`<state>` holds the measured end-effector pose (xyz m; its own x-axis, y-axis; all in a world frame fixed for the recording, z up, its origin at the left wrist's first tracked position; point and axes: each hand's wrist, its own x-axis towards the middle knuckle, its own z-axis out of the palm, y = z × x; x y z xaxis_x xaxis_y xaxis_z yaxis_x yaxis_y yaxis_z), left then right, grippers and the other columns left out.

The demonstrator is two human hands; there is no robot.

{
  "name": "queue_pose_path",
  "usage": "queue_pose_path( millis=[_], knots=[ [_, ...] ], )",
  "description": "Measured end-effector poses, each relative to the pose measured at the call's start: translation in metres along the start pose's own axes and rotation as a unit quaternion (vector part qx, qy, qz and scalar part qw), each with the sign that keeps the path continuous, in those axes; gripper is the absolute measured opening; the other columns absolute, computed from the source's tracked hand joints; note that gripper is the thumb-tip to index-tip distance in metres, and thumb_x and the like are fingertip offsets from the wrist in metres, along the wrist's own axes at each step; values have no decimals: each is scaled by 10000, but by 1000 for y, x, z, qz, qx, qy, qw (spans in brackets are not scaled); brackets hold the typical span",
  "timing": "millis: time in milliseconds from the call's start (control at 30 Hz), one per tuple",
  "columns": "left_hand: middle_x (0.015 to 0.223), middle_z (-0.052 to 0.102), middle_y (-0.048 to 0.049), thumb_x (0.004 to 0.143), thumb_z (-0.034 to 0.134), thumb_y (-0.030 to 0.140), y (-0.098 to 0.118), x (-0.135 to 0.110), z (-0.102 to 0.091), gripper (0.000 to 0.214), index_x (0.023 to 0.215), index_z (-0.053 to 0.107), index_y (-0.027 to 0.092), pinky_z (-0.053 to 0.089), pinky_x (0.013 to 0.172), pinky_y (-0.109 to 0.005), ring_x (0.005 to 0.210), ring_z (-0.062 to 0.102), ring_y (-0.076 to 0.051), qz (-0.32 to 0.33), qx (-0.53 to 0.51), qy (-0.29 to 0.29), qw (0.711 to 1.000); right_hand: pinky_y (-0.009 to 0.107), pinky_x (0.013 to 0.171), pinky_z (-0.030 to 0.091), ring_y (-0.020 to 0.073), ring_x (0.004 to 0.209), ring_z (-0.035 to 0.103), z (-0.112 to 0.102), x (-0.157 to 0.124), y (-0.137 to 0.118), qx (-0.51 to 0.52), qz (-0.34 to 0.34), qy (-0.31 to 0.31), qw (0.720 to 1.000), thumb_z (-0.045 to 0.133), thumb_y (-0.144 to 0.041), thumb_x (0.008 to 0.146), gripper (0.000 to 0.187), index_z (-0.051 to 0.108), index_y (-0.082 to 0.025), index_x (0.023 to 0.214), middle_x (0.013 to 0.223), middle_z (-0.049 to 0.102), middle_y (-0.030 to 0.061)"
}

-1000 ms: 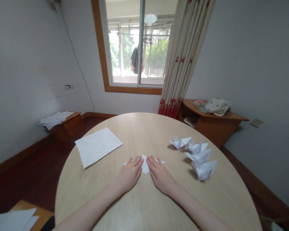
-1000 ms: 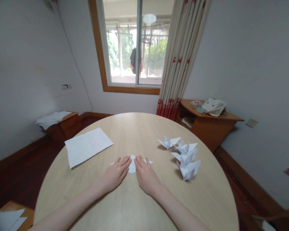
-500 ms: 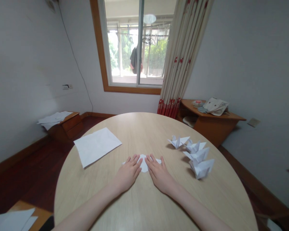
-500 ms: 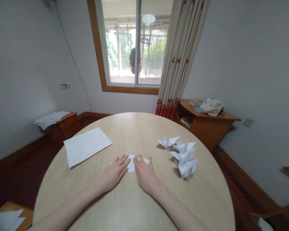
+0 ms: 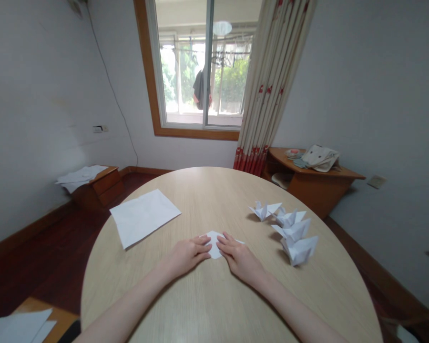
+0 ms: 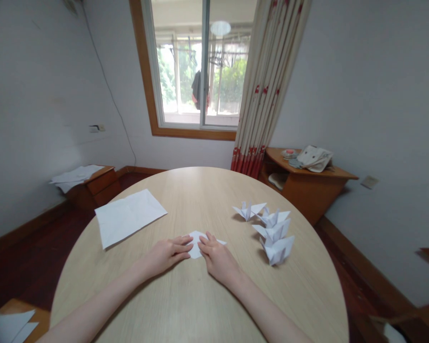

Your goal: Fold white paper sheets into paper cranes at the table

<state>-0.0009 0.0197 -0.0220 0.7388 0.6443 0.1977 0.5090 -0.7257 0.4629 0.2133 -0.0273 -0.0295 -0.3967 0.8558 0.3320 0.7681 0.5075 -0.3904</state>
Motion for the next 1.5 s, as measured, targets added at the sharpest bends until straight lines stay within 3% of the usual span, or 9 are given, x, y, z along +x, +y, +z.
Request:
queue_pose_path(
  millis=[167,400,633,833,1333,1500],
  knots=[
    [1270,619,-25,908,591,283,5,-1,-4,224,1105,696,264,432,1041,-318,1230,539,-191,31,13,4,999,466,1055,429,267,1269,489,-1,0,-2,-10,-4,-3,1000,479,-37,864,385,663,-174,1173,1282,608,111],
    [1182,681,-13,893,616,274,7,-1,-3,178,1046,703,252,480,962,-290,1140,613,-188,21,13,29,999,511,1075,392,296,1286,466,-8,0,-5,-27,-21,-41,999,502,-117,904,328,643,-141,1199,1293,597,123],
    [1153,688,-13,917,576,298,11,-2,-7,134,970,676,227,503,862,-263,1026,663,-184,-2,7,18,1000,494,1075,395,274,1298,453,-11,0,-4,-21,-30,-54,998,542,-144,899,344,622,-201,1229,1315,582,96],
    [1076,705,-24,974,459,371,9,-1,-6,252,991,664,226,491,851,-249,987,664,-173,12,5,37,999,477,1080,392,262,1297,456,-13,1,-2,-13,-24,-65,997,574,-182,893,306,654,-233,1184,1301,598,73],
    [1035,680,-30,974,432,303,13,0,-7,227,935,632,203,492,813,-259,935,653,-174,-15,18,42,999,377,953,479,221,1073,630,-10,2,-11,-49,-14,18,999,477,-198,941,221,697,-196,962,1105,708,73],
    [1036,659,-22,972,415,279,17,-1,-7,212,915,604,202,487,807,-270,927,640,-173,-30,29,48,998,350,815,505,222,917,639,-13,3,-16,-25,20,26,999,458,-197,943,175,627,-186,899,954,695,75]
  ],
)
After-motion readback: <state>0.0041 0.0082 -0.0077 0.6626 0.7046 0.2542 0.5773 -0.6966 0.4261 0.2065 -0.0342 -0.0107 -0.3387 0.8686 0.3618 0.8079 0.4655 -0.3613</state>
